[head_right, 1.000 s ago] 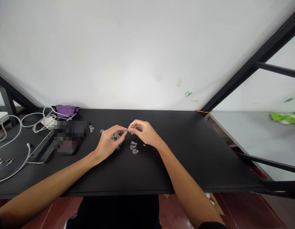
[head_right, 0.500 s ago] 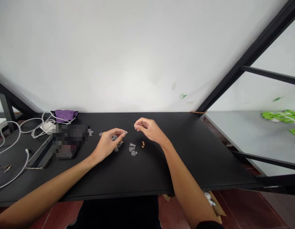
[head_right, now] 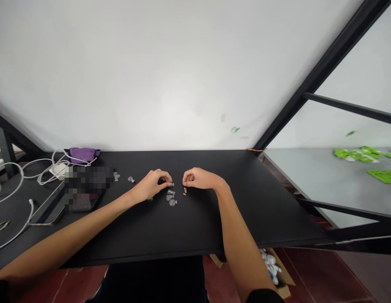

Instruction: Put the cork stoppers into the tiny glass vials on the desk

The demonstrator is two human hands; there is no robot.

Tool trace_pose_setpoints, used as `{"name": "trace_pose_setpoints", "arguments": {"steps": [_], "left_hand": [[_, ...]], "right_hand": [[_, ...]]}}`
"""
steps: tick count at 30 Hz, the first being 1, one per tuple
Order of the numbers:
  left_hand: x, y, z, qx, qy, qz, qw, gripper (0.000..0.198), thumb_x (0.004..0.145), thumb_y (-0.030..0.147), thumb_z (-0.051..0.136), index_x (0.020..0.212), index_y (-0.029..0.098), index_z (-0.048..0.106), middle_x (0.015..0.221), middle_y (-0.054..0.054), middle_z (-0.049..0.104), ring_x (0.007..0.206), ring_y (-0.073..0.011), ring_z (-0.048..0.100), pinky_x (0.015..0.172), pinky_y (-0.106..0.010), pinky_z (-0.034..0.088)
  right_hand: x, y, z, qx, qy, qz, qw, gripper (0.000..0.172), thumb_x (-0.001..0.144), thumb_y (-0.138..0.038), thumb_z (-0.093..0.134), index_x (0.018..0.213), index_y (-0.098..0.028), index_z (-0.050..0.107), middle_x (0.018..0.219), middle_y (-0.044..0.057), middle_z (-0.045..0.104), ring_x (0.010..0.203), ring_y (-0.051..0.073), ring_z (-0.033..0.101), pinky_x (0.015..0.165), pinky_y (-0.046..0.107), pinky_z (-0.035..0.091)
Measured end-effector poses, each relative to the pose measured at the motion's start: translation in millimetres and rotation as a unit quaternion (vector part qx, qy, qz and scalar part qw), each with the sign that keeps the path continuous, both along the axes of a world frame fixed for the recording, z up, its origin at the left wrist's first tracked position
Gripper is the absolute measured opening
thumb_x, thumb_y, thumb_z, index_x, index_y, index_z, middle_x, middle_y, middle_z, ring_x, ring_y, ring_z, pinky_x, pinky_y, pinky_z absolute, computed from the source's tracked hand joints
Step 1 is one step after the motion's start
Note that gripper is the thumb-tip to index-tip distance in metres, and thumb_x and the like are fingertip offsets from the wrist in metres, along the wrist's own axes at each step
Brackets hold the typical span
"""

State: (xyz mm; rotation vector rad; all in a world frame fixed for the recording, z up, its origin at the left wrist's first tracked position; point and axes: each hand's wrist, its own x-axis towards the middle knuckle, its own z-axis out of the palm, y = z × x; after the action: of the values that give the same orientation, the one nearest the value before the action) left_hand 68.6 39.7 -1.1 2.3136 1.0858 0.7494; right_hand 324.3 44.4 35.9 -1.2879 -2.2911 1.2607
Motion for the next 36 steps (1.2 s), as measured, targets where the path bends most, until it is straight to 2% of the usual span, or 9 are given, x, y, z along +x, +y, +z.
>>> {"name": "trace_pose_setpoints", "arguments": {"steps": [6,12,16,18,20,23,28,36], "left_hand": [[5.9,7.0,3.8,0.006,0.021,-0.017,1.0,0.003,0.086,0.025,0.076,0.084,0.025,0.078,0.082,-0.002,0.073,0.084,-0.0198,0.066,0.082,-0.032,0.052],[4.2,8.7,12.8,0.005,0.043,-0.034,0.998,0.008,0.085,0.021,0.076,0.082,0.027,0.081,0.082,-0.002,0.071,0.084,-0.0204,0.065,0.082,-0.033,0.05],[-12.1,11.4,22.4,0.016,0.025,-0.041,0.999,0.011,0.088,0.021,0.073,0.095,0.026,0.08,0.088,-0.002,0.071,0.085,-0.0191,0.064,0.079,-0.031,0.051],[-25.7,12.8,24.8,0.032,0.001,-0.018,0.999,0.013,0.089,0.018,0.068,0.096,0.024,0.077,0.089,-0.002,0.07,0.081,-0.017,0.062,0.077,-0.03,0.05],[-38.8,13.0,23.3,0.056,-0.027,0.031,0.998,0.012,0.091,0.017,0.066,0.097,0.022,0.075,0.088,-0.002,0.067,0.08,-0.0161,0.061,0.076,-0.029,0.049],[-50.1,10.1,15.7,0.077,-0.033,0.064,0.994,0.011,0.096,0.018,0.061,0.1,0.021,0.071,0.092,-0.003,0.066,0.085,-0.0168,0.061,0.078,-0.029,0.048],[-44.4,0.5,7.4,0.114,0.029,0.067,0.991,0.01,0.1,0.022,0.061,0.107,0.021,0.068,0.105,-0.003,0.069,0.1,-0.0203,0.064,0.092,-0.036,0.045],[-37.7,-3.4,7.7,0.108,0.066,0.085,0.988,0.004,0.096,0.024,0.07,0.1,0.022,0.069,0.103,-0.002,0.073,0.099,-0.0221,0.064,0.09,-0.038,0.043]], "right_hand": [[1.3,0.4,-1.1,0.008,-0.007,0.015,1.0,0.015,0.082,-0.029,0.067,0.089,-0.019,0.075,0.074,0.002,0.073,0.065,0.015,0.06,0.06,0.026,0.045],[1.7,1.7,-3.8,0.003,0.004,0.013,1.0,0.018,0.086,-0.031,0.063,0.092,-0.018,0.074,0.083,0.005,0.076,0.071,0.017,0.064,0.065,0.028,0.046],[-7.5,2.6,-8.0,0.056,0.021,-0.033,0.998,0.02,0.091,-0.035,0.059,0.09,-0.019,0.071,0.076,0.003,0.071,0.068,0.016,0.061,0.065,0.028,0.046],[-15.0,3.4,-12.6,0.09,0.038,-0.06,0.993,0.021,0.093,-0.036,0.058,0.088,-0.019,0.068,0.073,0.001,0.067,0.067,0.016,0.059,0.065,0.028,0.045],[-22.2,4.7,-18.3,0.111,0.052,-0.073,0.99,0.021,0.094,-0.037,0.057,0.088,-0.019,0.067,0.072,0.0,0.064,0.067,0.016,0.057,0.064,0.028,0.045],[-29.3,7.8,-27.3,0.128,0.061,-0.089,0.986,0.026,0.095,-0.042,0.056,0.09,-0.02,0.068,0.071,-0.001,0.061,0.066,0.015,0.055,0.063,0.028,0.043],[-33.3,15.7,-39.0,0.143,0.064,-0.137,0.978,0.032,0.098,-0.048,0.052,0.089,-0.021,0.067,0.072,0.001,0.064,0.066,0.017,0.059,0.066,0.029,0.044],[-36.2,23.9,-46.7,0.137,0.037,-0.152,0.978,0.032,0.097,-0.05,0.055,0.087,-0.023,0.069,0.069,0.0,0.065,0.065,0.017,0.059,0.067,0.03,0.041]]}}
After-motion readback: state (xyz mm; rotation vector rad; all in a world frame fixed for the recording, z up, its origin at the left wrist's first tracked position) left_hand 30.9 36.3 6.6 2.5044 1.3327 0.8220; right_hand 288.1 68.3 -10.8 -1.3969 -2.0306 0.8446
